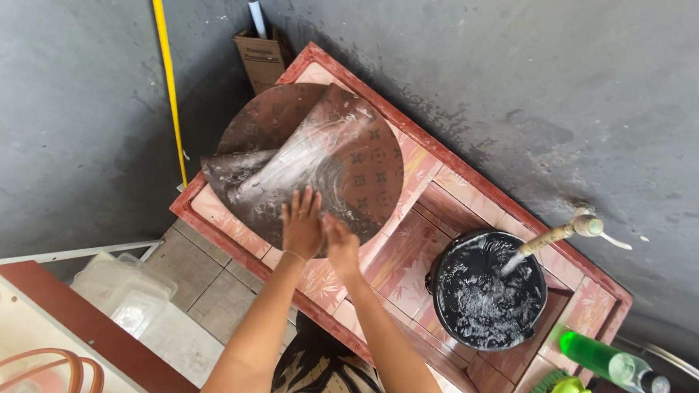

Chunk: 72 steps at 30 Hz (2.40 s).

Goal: Washing a patterned floor mat using water, detergent, and a scrub brush.

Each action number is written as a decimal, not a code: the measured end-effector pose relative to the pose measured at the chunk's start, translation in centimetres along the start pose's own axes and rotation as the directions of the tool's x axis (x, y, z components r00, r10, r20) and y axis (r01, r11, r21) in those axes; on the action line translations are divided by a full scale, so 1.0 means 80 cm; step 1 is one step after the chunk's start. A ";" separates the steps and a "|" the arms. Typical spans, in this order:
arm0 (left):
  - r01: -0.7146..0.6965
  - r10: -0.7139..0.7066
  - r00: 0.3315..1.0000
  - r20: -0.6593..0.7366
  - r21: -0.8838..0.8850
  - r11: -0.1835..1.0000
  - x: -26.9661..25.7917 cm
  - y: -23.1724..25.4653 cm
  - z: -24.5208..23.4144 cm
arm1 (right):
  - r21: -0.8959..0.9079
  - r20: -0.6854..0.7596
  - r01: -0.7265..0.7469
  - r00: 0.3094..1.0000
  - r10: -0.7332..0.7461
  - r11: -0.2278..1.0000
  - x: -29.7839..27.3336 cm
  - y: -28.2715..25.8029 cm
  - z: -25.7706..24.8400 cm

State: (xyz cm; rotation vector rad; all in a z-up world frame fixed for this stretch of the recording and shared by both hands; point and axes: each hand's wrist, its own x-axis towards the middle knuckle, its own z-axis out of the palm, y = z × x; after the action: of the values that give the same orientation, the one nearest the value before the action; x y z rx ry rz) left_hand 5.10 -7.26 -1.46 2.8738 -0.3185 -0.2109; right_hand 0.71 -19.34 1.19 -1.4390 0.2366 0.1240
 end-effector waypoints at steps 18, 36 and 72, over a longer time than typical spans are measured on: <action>0.249 -0.334 0.893 0.302 0.289 0.925 -0.042 -0.013 -0.114 | -0.847 0.516 0.453 0.828 -0.219 -0.279 0.111 0.029 0.092; 0.250 -0.252 0.966 0.060 0.041 0.967 -0.043 -0.034 -0.050 | -0.943 0.299 0.326 0.922 0.247 -0.074 0.192 -0.105 0.049; 0.147 -0.148 0.989 0.012 0.048 0.988 -0.051 -0.017 -0.032 | -0.846 0.448 0.483 0.874 -0.189 0.225 -0.063 -0.003 -0.044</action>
State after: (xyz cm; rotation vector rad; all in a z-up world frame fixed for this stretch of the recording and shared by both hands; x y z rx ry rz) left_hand 1.85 -4.49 1.14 2.9455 -0.1150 -0.2556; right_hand -4.41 -22.56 2.19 -2.6530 -0.5154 0.0760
